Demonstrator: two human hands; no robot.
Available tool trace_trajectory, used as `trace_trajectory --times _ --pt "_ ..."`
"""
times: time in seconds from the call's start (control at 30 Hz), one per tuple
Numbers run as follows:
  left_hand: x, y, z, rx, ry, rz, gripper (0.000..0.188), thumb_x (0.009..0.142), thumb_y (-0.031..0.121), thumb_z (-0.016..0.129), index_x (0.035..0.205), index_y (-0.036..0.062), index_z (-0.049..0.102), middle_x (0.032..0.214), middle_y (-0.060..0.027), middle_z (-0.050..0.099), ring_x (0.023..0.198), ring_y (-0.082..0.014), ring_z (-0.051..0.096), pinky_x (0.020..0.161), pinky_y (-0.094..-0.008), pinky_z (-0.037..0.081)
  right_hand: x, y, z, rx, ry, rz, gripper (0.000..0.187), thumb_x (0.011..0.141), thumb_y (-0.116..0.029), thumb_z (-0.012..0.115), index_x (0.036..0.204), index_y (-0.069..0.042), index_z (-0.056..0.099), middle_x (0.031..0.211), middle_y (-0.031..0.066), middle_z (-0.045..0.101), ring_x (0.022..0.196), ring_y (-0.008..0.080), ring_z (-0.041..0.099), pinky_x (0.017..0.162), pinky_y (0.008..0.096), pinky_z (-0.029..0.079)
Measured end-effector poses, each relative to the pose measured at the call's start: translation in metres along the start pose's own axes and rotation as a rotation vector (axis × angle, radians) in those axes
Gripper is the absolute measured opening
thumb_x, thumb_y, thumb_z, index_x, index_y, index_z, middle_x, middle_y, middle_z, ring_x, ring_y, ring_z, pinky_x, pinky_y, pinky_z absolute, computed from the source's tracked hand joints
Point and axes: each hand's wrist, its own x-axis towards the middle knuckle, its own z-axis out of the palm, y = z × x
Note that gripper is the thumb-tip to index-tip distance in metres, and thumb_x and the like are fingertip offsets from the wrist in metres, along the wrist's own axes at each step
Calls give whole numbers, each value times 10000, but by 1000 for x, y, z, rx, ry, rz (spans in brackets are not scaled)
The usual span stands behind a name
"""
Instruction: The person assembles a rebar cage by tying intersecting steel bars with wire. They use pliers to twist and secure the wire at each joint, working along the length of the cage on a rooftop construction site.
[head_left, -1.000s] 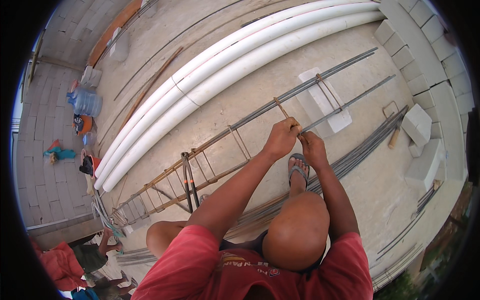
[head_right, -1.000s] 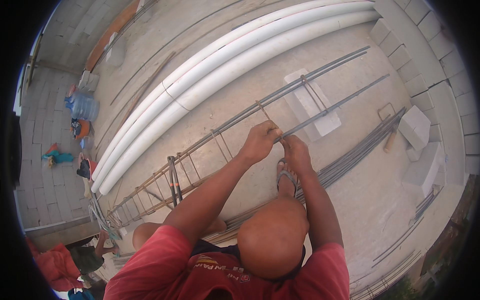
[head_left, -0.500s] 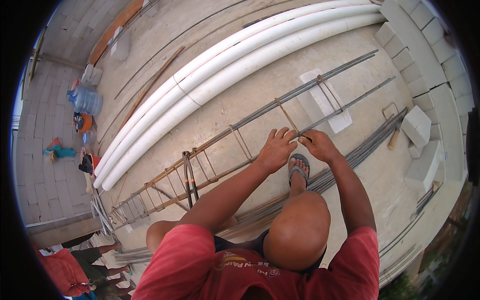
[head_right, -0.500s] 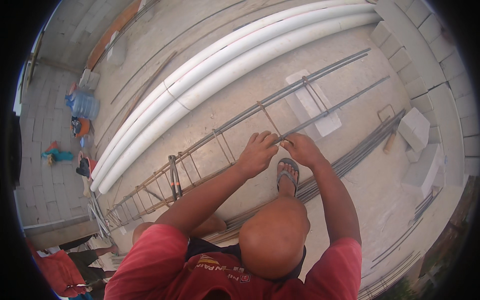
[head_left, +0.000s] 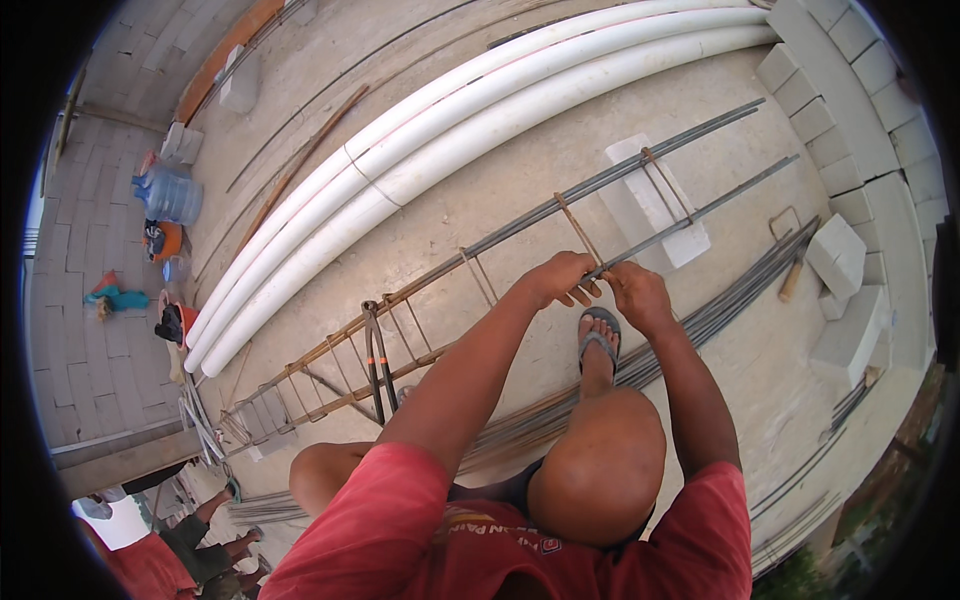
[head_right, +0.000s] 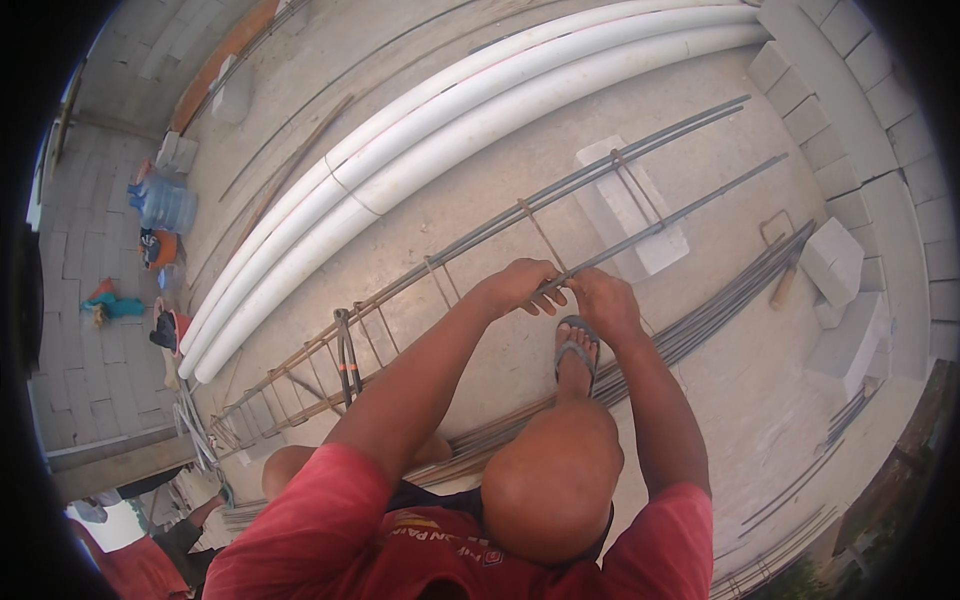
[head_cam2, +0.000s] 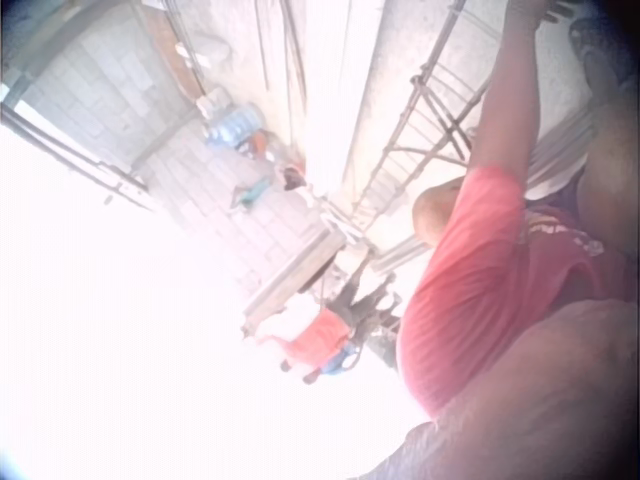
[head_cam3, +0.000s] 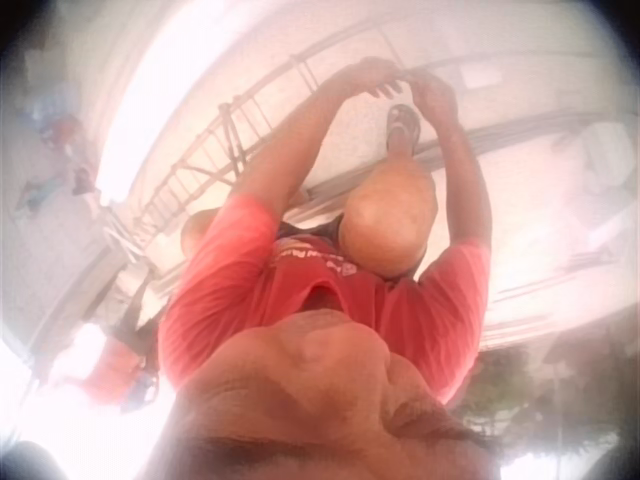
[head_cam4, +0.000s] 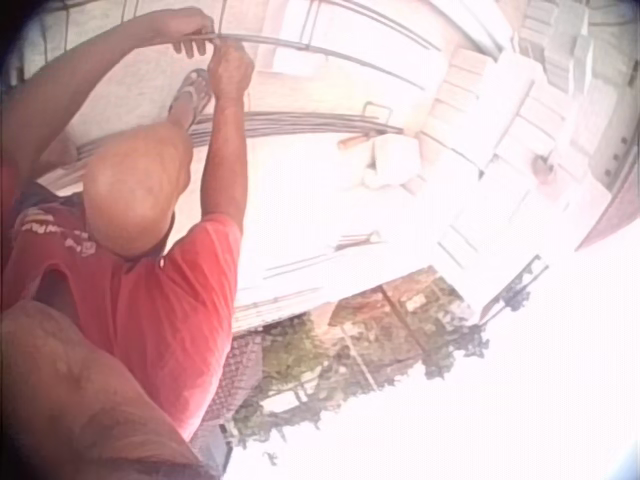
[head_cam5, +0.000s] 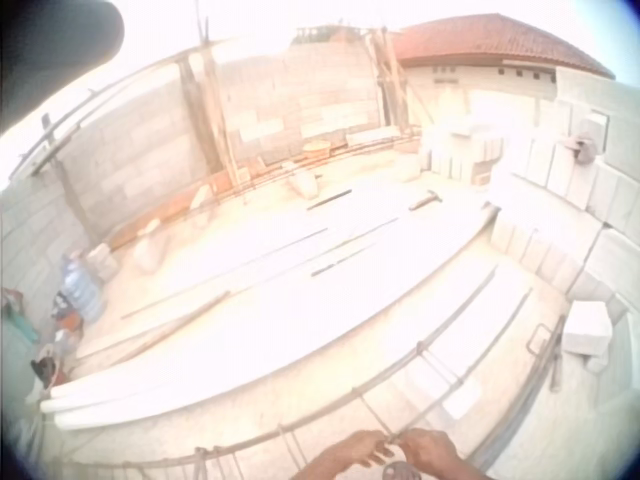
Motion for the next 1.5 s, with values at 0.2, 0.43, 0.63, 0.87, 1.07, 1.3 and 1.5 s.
trace_trajectory --times 0.2,0.43,0.63,0.87,1.07,1.3,1.5 --pt "26 -10 -13 69 -7 36 300 879 229 561 1032 2 684 1031 -137 669 834 -219 624 748 -366 528 1 -6 -4 -25 -15 -6 155 878 -159 620 801 -31 580 756 155 601 689 366 605 580 446 473" --pt "38 -10 -12 632 180 370 309 854 199 570 1002 -48 683 1061 -216 675 935 -342 648 831 -386 500 -1 -9 -3 -30 -25 29 153 888 -163 605 817 -31 574 773 156 614 714 371 616 592 451 484" --pt "11 -1 7 290 291 243 291 856 205 558 978 -20 698 925 -145 682 847 -271 629 772 -382 479 -5 -8 2 -20 4 86 152 888 -176 611 851 -30 590 802 167 624 721 380 622 601 455 494" --pt "-16 1 11 -71 196 9 272 863 184 510 918 -20 682 944 -122 630 878 -191 536 772 -352 431 -9 -45 3 -9 20 304 230 892 -245 624 928 -29 553 829 209 639 724 406 634 626 471 513" --pt "-15 -5 12 212 140 282 282 850 192 532 966 -23 673 930 -107 647 878 -207 558 778 -343 435 -11 -37 12 -19 86 249 207 912 -215 596 908 -15 542 796 219 638 697 401 634 600 472 496" --pt "2 -5 10 -54 196 197 329 865 283 634 992 -17 684 897 -71 657 777 -145 568 617 -301 442 -8 -42 0 298 53 478 152 905 -134 595 872 10 558 680 200 619 667 388 636 587 469 466" --pt "15 -12 11 1 175 268 297 851 264 670 951 -16 685 777 -60 631 691 -133 550 548 -294 422 -8 -44 -15 148 14 485 136 892 -130 597 897 5 582 720 196 639 698 395 640 640 461 489"
